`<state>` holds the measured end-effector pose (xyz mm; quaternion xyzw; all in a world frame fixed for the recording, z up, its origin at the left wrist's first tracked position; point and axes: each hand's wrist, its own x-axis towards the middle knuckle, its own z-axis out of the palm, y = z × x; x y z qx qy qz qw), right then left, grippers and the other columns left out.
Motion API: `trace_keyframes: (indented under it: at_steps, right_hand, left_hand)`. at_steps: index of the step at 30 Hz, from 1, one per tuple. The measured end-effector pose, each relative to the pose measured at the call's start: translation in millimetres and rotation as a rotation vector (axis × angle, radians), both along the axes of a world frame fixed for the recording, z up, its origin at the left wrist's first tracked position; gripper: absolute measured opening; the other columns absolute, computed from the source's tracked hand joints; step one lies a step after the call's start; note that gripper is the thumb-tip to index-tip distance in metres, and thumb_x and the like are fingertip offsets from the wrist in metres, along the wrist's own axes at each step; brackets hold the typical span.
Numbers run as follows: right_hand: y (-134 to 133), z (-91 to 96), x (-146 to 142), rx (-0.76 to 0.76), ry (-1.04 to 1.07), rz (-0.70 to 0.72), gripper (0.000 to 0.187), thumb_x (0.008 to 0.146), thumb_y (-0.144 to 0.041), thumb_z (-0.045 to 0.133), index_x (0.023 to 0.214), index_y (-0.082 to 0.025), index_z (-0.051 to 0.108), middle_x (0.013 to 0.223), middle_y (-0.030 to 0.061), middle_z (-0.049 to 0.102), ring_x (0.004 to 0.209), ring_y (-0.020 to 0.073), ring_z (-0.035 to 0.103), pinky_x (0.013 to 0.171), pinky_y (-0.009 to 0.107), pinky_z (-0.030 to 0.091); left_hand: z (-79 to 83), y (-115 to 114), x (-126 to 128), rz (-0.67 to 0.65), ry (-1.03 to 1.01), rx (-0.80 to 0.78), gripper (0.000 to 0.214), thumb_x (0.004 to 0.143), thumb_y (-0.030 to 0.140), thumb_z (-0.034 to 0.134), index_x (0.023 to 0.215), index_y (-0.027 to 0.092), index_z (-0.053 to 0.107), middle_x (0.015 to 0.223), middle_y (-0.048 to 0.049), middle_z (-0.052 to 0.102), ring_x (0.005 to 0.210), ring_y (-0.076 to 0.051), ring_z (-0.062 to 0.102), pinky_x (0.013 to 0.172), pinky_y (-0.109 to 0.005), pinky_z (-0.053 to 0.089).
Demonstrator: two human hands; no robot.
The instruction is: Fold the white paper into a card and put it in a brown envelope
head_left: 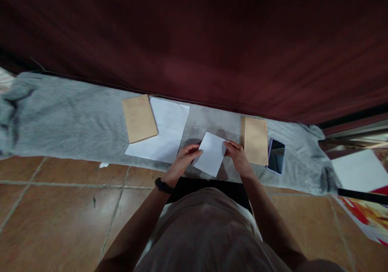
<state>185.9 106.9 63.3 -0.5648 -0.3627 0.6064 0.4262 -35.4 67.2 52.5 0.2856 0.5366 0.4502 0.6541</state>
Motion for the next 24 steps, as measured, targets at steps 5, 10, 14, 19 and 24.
trace_keyframes:
  at_steps: [5, 10, 14, 19, 24]
  right_hand:
    - [-4.4, 18.1, -10.5, 0.069, 0.049, 0.044, 0.03, 0.072, -0.047, 0.08, 0.09, -0.023, 0.076, 0.085, -0.0005, 0.076, 0.075, 0.0174, 0.068, 0.069, 0.028, 0.055]
    - [-22.4, 32.1, -7.8, 0.333, -0.273, 0.113, 0.025, 0.09, -0.043, 0.067, 0.097, -0.023, 0.079, 0.096, 0.0022, 0.079, 0.093, 0.0238, 0.072, 0.085, 0.036, 0.058]
    - [-33.1, 27.2, -9.0, 0.762, -0.729, 0.305, 0.037, 0.101, -0.022, 0.048, 0.131, -0.027, 0.069, 0.138, 0.0038, 0.067, 0.13, 0.0216, 0.06, 0.115, 0.042, 0.045]
    - [-54.2, -4.1, -19.2, 0.931, -1.089, 0.511, 0.048, 0.098, -0.008, 0.044, 0.14, -0.022, 0.062, 0.141, 0.0064, 0.064, 0.139, 0.0231, 0.052, 0.123, 0.048, 0.035]
    - [-71.8, -21.5, -18.3, 0.882, -1.035, 0.57, 0.049, 0.1, -0.017, 0.042, 0.147, -0.02, 0.054, 0.148, 0.0076, 0.058, 0.141, 0.0224, 0.05, 0.124, 0.049, 0.033]
  left_hand:
    - [2.7, 1.5, 3.8, -0.018, 0.009, 0.105, 0.022, 0.072, 0.037, 0.08, 0.08, 0.018, 0.073, 0.078, -0.0003, 0.072, 0.071, -0.014, 0.062, 0.069, -0.025, 0.049]
    - [12.7, 6.2, 6.2, 0.179, -0.021, 0.086, 0.032, 0.073, 0.042, 0.084, 0.094, 0.02, 0.075, 0.098, -0.0039, 0.075, 0.094, -0.018, 0.068, 0.086, -0.03, 0.053]
    - [18.5, 4.3, 9.3, 0.163, -0.3, -0.071, 0.05, 0.08, 0.06, 0.076, 0.106, 0.017, 0.072, 0.111, -0.012, 0.074, 0.102, -0.024, 0.069, 0.083, -0.035, 0.057]
    - [4.3, -4.1, 22.1, 0.091, -0.217, -0.005, 0.04, 0.072, 0.03, 0.082, 0.109, 0.019, 0.071, 0.102, -0.0057, 0.075, 0.085, -0.018, 0.068, 0.075, -0.029, 0.054]
    - [-13.1, 5.6, 23.7, 0.032, 0.247, 0.197, 0.036, 0.079, 0.011, 0.064, 0.113, 0.018, 0.07, 0.104, -0.0068, 0.075, 0.095, -0.021, 0.068, 0.091, -0.033, 0.052]
